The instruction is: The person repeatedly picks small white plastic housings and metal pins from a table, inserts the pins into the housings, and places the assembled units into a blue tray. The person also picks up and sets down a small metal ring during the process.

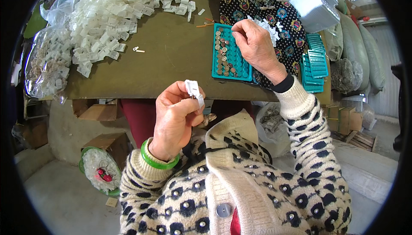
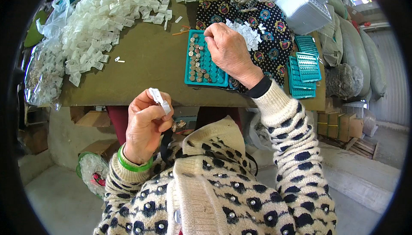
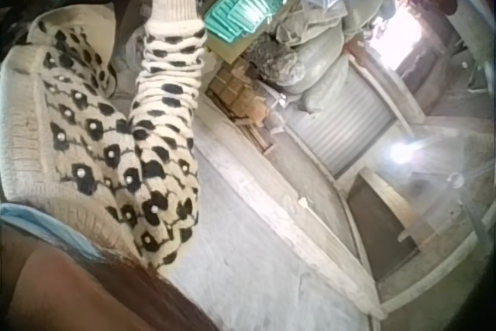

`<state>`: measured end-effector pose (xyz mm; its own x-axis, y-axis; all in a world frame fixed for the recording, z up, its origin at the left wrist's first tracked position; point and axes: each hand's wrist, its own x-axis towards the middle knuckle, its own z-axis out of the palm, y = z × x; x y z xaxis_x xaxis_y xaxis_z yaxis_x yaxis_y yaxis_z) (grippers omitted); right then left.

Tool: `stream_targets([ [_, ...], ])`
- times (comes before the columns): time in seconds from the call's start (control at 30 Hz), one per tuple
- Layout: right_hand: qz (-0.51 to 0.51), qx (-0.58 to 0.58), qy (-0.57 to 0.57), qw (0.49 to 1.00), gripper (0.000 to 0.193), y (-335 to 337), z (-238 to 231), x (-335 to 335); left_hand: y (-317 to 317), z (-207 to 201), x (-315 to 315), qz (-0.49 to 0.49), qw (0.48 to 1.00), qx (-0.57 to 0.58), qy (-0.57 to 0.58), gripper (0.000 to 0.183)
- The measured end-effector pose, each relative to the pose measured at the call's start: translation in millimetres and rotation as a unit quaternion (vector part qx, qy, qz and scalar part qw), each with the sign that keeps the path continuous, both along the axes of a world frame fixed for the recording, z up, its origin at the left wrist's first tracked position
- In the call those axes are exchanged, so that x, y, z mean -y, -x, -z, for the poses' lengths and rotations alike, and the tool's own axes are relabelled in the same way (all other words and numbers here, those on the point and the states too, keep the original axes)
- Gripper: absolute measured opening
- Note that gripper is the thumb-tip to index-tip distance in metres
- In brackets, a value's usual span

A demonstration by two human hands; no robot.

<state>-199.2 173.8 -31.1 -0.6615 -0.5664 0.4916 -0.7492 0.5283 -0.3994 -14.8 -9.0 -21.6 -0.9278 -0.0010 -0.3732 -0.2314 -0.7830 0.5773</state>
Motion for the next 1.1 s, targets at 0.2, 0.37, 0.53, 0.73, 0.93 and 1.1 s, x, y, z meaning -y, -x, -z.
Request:
stream_targets([
  [0.2,-0.039,-0.022,-0.094,0.995,0.009,-12.7,2.8,0.7,5.0,0.1,1.3,-0.001,1.000,0.004,-0.011,0.019],
  [0.37,-0.049,-0.033,-0.070,0.996,0.008,-16.4,6.0,-3.1,5.2,1.0,-1.4,-0.027,0.999,0.004,0.023,0.021],
  [0.53,-0.061,-0.008,-0.048,0.997,0.008,-24.6,2.7,-14.2,3.8,3.0,0.6,-0.028,0.999,-0.013,0.037,0.024],
  [0.73,-0.043,-0.010,0.015,0.999,0.009,-25.4,-3.3,-20.9,2.3,2.8,-3.1,-0.044,0.998,-0.042,0.022,0.023],
  [0.93,-0.032,-0.043,-0.098,0.994,0.010,-28.8,8.0,-12.9,-1.0,-4.9,-3.4,-0.017,0.996,-0.035,0.081,0.029],
  [1.1,-0.032,-0.017,-0.080,0.996,0.005,-29.7,1.6,-9.6,-3.6,-10.0,-8.9,-0.055,0.992,-0.056,0.097,0.030],
])
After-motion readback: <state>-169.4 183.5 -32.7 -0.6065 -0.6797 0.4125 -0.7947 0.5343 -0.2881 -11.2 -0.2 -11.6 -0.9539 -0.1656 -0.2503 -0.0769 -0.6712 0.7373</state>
